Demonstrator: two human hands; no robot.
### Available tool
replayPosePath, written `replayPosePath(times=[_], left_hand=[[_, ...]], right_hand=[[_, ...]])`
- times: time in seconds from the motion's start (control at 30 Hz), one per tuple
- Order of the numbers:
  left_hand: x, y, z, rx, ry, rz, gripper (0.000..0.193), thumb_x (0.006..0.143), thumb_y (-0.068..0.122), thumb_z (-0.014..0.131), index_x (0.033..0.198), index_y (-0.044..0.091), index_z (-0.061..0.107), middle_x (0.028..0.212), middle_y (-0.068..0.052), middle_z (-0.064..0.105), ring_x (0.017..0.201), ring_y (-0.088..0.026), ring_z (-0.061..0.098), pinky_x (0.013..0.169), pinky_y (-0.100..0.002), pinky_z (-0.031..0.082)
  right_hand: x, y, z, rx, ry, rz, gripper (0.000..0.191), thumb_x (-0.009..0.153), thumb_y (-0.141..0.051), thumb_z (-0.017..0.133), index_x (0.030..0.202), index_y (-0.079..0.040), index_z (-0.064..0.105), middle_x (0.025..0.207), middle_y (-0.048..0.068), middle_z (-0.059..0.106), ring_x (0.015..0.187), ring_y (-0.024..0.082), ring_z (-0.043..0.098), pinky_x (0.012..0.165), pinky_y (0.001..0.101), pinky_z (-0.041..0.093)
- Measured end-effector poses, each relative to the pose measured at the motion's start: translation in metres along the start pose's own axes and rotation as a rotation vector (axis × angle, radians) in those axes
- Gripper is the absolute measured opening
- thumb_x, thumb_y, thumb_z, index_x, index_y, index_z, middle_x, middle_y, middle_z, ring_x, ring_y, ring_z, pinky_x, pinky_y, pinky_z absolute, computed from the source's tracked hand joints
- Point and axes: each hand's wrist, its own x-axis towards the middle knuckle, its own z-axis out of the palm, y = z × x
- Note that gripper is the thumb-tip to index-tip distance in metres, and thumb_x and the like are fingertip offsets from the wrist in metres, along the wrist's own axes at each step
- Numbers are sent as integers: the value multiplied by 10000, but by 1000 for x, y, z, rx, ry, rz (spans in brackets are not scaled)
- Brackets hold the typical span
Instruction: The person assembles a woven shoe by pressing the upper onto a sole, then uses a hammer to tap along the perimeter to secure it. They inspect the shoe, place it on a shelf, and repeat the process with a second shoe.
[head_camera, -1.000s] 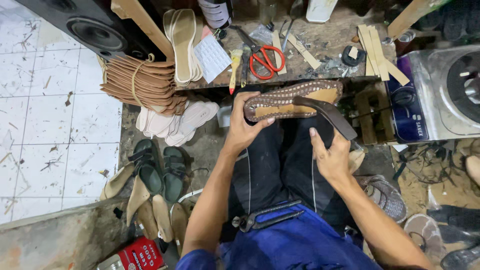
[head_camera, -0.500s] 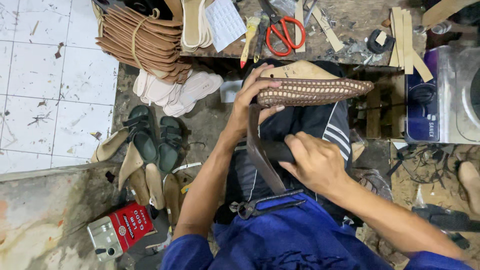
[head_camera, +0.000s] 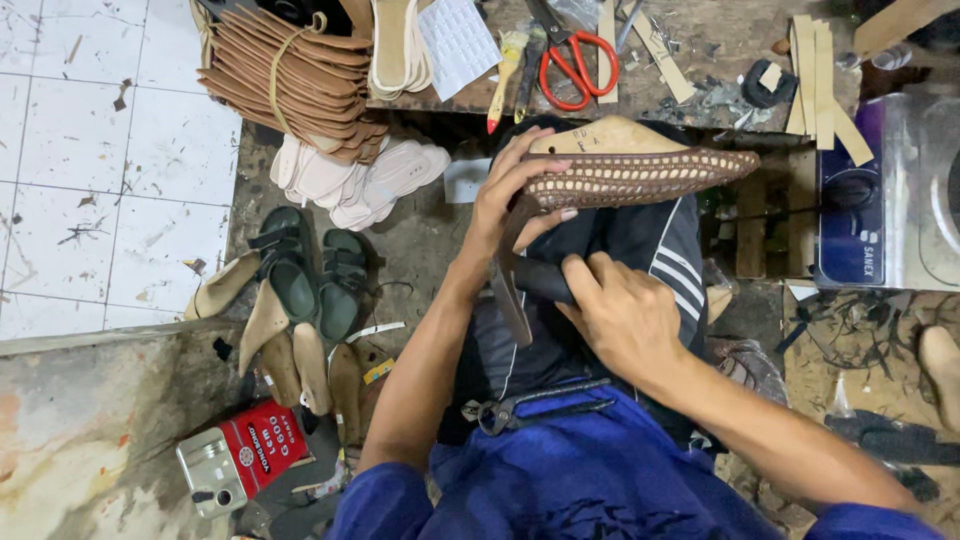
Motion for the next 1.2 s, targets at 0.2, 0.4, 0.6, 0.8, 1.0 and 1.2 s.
replayPosePath(times=[0.2,0.4,0.6,0.8,1.0,1.2], left_hand=[[18,51,-3,-231,66,-35,597,764,33,917,1283,123,634,1557,-133,472,1417,-300,536,1152,-385,508],[38,106,-4,-28,-124,125,632,811,4,891,1370,176,652,1613,-121,415,1416,-259,568,1141,-373,563],[36,131,23,18,-188,168,721,744,162,974,1368,148,614,1583,-159,416,1472,-351,501,1216,-421,496],[18,131,36,-63,-180,242,1007,829,178,978,1572,123,301,1591,-150,484,1485,-326,477,1268,-407,419],[11,124,31,33,-205,271,1123,815,194,976,1595,82,177,1576,-174,490,1519,-345,480,1270,-414,419],[12,123,22,46,-229,267,1135,807,194,977,1593,44,173,1585,-169,483,1512,-357,491,1261,-411,430]], right_hand=[[-40,15,-19,302,377,7,330,837,-120,778,1078,5,591,903,141,677,742,254,684,649,332,530],[-112,25,-26,671,527,524,250,973,12,640,1210,72,584,934,94,669,781,129,649,689,296,562],[-148,30,-46,881,528,532,242,1011,-4,618,1238,66,572,929,99,652,768,152,649,694,313,570],[-133,13,-83,1393,813,127,366,1009,-344,708,1262,-92,630,932,83,680,822,195,685,780,378,605],[-124,28,-103,411,187,420,244,892,-218,708,1093,-100,636,888,98,663,781,229,646,714,390,521],[-120,31,-104,754,377,325,347,925,-267,730,1145,-39,588,927,36,659,815,150,648,766,338,532]])
